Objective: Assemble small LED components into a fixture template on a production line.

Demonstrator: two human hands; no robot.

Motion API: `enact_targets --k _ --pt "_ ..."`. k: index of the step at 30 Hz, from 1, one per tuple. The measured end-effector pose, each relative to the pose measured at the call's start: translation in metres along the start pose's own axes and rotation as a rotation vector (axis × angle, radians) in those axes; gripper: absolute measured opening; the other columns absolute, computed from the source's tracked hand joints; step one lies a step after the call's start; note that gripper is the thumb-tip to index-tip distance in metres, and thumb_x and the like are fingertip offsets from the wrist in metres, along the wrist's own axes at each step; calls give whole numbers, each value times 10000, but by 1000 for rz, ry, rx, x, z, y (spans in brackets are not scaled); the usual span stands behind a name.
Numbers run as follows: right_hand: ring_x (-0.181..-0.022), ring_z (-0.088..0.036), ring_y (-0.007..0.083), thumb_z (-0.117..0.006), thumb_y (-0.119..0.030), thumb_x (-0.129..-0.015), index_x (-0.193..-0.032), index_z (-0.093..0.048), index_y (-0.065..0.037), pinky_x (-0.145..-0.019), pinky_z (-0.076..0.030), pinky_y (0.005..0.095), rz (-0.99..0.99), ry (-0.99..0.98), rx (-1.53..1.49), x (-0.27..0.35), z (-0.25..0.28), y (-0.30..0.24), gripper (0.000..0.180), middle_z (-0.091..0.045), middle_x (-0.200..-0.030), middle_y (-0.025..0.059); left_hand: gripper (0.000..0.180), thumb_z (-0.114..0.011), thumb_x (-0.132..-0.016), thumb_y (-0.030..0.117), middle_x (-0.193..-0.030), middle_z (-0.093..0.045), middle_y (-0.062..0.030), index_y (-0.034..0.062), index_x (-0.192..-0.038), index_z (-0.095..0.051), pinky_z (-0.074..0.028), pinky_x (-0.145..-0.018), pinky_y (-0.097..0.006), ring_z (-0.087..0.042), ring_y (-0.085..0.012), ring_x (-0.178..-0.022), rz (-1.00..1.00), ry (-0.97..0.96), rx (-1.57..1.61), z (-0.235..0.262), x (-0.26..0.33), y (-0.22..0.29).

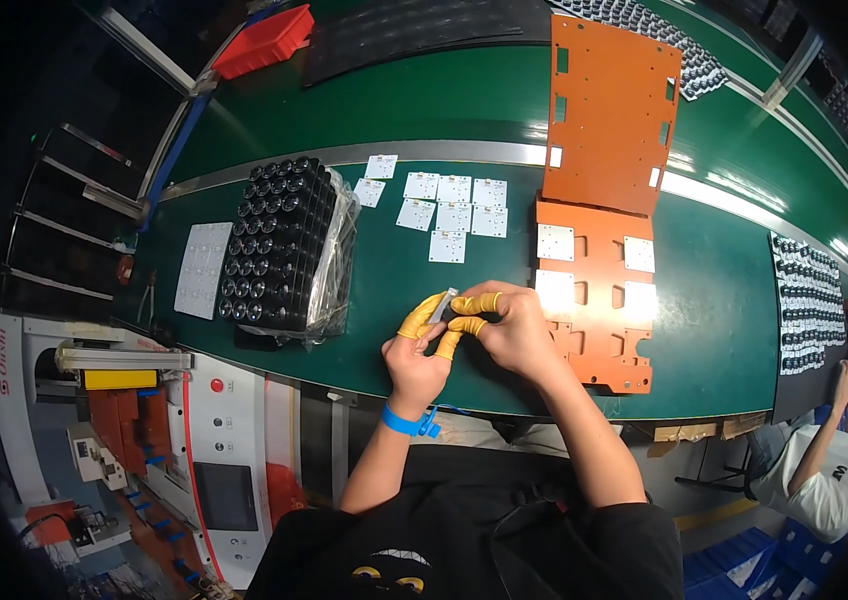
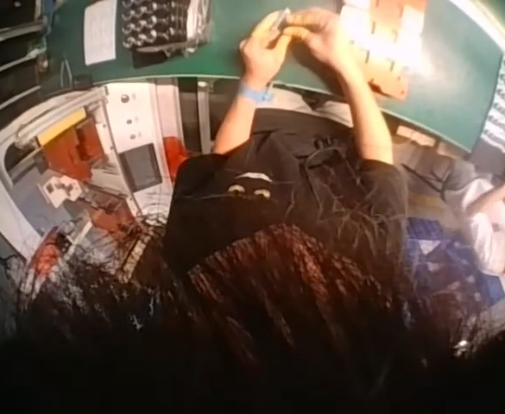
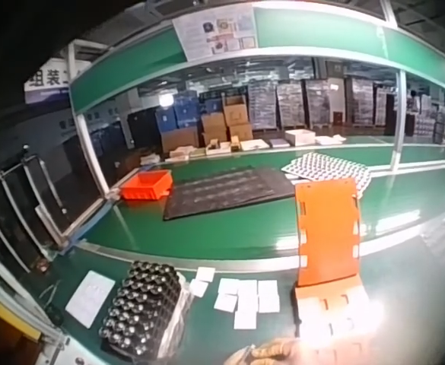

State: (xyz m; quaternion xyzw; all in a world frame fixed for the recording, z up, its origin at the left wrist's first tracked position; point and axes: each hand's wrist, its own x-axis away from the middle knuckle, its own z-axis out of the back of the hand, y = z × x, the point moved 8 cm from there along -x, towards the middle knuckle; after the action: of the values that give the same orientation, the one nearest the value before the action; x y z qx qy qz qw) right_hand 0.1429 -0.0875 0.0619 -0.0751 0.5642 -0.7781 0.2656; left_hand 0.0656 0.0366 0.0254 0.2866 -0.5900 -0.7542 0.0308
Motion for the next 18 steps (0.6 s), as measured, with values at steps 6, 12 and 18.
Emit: enact_targets --k 6,12,18 --pt "-903 -677 223 -742 36 -743 -949 -706 36 -821 -535 313 -50 -27 -148 1 -1 7 209 -695 -968 132 360 -651 -850 -70 -1050 -689 -128 -64 -1203 -581 -543 -815 -281 -667 -164 -956 98 56 330 3 -2 -2" --pt "-997 -646 204 -717 98 -751 -977 -663 72 -904 -521 313 -132 -48 -363 3 -7 9 233 -657 -1076 127 312 -504 -972 11 -1126 -627 -127 -88 -1268 -504 -522 -866 -289 -619 -157 -994 157 33 183 9 4 -13" --pt "-1009 -640 203 -718 113 -744 -935 -649 72 -911 -520 315 -126 -51 -369 2 -9 9 207 -649 -1080 127 283 -564 -951 40 -1011 -683 -118 -75 -1210 -572 -521 -763 -254 -629 -112 -879 124 105 178 11 3 -9"
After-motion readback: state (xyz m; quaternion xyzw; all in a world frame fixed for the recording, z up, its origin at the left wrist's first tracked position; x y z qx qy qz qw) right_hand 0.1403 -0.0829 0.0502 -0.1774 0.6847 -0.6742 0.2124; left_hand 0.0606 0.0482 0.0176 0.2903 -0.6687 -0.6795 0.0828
